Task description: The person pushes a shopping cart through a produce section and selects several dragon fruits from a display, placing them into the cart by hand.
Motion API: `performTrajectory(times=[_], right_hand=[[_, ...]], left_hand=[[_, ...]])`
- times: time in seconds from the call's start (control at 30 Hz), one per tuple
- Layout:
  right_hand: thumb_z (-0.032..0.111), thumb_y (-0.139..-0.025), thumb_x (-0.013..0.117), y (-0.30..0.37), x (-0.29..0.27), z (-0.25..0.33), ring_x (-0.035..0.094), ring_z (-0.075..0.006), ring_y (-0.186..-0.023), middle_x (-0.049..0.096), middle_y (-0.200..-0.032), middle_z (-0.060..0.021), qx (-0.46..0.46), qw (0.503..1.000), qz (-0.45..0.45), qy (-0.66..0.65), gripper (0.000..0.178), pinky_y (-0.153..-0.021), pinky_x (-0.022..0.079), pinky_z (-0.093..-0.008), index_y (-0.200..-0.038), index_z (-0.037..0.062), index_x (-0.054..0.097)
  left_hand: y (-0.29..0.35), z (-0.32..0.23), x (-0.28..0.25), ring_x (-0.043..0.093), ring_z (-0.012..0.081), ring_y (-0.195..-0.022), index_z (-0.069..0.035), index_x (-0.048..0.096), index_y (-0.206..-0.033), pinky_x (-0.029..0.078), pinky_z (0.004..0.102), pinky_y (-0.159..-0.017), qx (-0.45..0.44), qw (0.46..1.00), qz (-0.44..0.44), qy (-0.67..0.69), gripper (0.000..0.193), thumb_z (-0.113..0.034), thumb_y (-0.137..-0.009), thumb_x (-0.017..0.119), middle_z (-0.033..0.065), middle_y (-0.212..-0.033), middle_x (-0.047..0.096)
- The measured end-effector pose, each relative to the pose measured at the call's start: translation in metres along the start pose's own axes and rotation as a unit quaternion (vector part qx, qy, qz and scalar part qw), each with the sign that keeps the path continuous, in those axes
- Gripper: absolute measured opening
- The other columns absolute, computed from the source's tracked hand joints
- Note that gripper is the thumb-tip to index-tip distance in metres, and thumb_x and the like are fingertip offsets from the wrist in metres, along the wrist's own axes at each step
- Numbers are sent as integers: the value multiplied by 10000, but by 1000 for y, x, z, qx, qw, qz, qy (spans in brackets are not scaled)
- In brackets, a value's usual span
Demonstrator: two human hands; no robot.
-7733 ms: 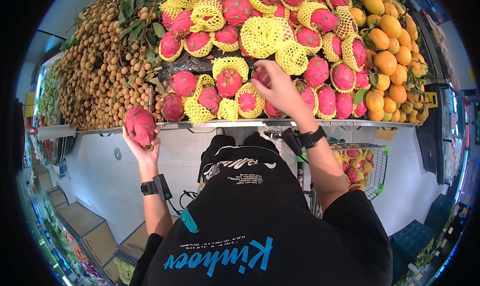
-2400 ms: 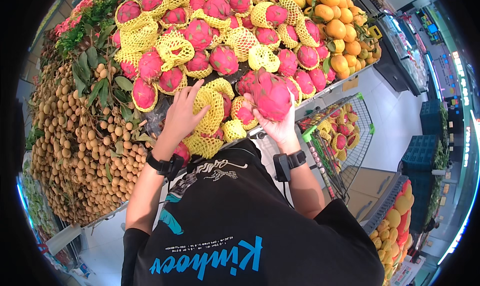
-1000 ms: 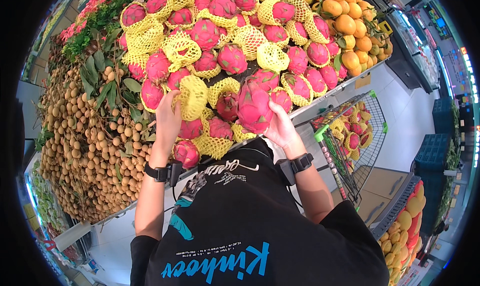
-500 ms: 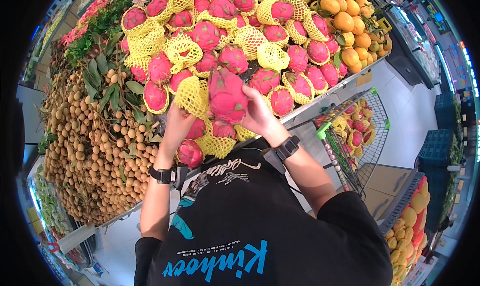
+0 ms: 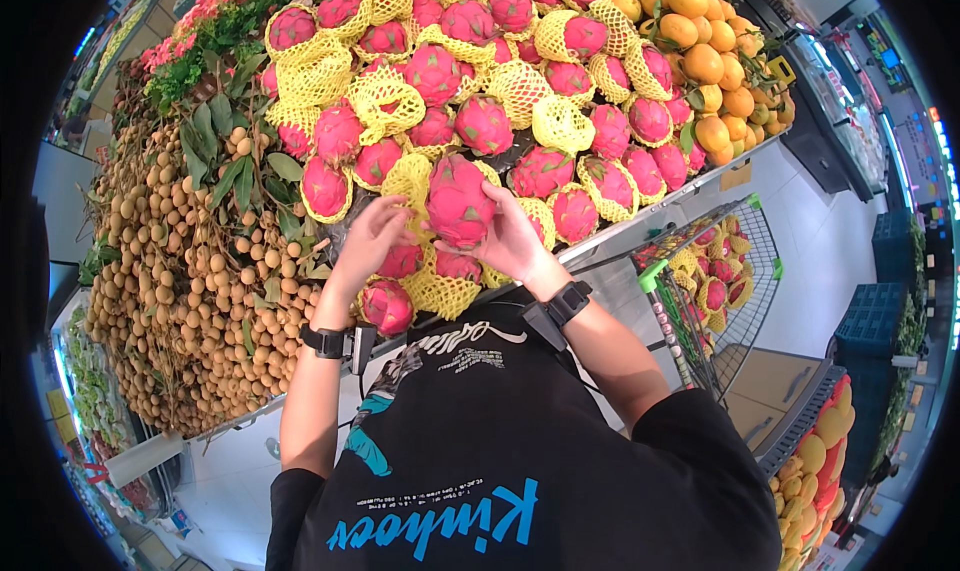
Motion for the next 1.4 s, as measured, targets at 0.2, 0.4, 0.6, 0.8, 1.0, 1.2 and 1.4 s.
performTrajectory(times=[0.2, 0.4, 0.6, 0.8, 1.0, 1.2, 1.4], right_hand=[[423, -998, 458, 0, -5, 6, 522, -275, -1260, 479, -1423, -103, -9, 1000, -15, 11, 562, -1026, 444, -527, -1471, 144, 337], [434, -993, 455, -11, -12, 10, 514, -323, -1261, 467, -1426, -135, -30, 995, -61, 79, 589, -1024, 432, -575, -1471, 119, 320], [461, -982, 429, 9, -9, 6, 473, -378, -1301, 431, -1459, -161, 18, 998, -25, 54, 634, -1005, 441, -588, -1495, 116, 285], [487, -966, 433, 8, -10, 13, 460, -392, -1310, 420, -1471, -162, -8, 1000, -22, 17, 658, -983, 448, -596, -1491, 116, 292], [493, -959, 458, 17, -11, 19, 481, -410, -1287, 439, -1452, -140, -40, 997, -50, 42, 671, -985, 457, -562, -1493, 127, 282], [466, -967, 471, 19, -31, 24, 481, -414, -1286, 439, -1449, -137, -133, 983, -105, 68, 656, -1009, 444, -537, -1498, 138, 271], [442, -964, 493, 18, -19, 17, 447, -373, -1322, 401, -1475, -139, -134, 981, -122, 66, 657, -1038, 419, -574, -1498, 131, 269]], left_hand=[[-3, 0, 22, 654, 176, -833, -2, 535, -1262, 520, 292, -725, 52, 988, 5, -145, 395, -187, -931, 643, 133, -1069, 666], [-7, -15, 15, 638, 222, -867, -10, 549, -1223, 513, 309, -741, 83, 966, -83, -231, 375, -128, -884, 656, 132, -1110, 630], [-16, -1, 15, 502, 374, -1124, -6, 452, -1248, 407, 443, -964, 159, 900, -211, -347, 557, -173, -804, 742, 201, -1164, 511], [-33, 4, 24, 565, 422, -1021, -1, 434, -1223, 468, 449, -867, 71, 929, -133, -338, 568, -173, -781, 747, 250, -1141, 558], [-43, 15, 30, 597, 463, -928, 10, 508, -1049, 479, 483, -788, 111, 927, -174, -313, 327, -126, -813, 689, 270, -981, 614], [-28, -2, 16, 628, 380, -923, -17, 512, -1142, 486, 404, -783, 120, 937, -129, -301, 359, 63, -793, 543, 213, -956, 638], [-14, -1, 21, 608, 143, -959, -32, 447, -1273, 487, 287, -823, 10, 989, -7, 151, 489, 109, -812, 524, 97, -1099, 642]])
Point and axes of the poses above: each hand's wrist, its own y-axis away from the middle knuckle, its own x-axis out of the palm, z = x × y, the point moved 1 cm from there along -y, towards the middle knuckle
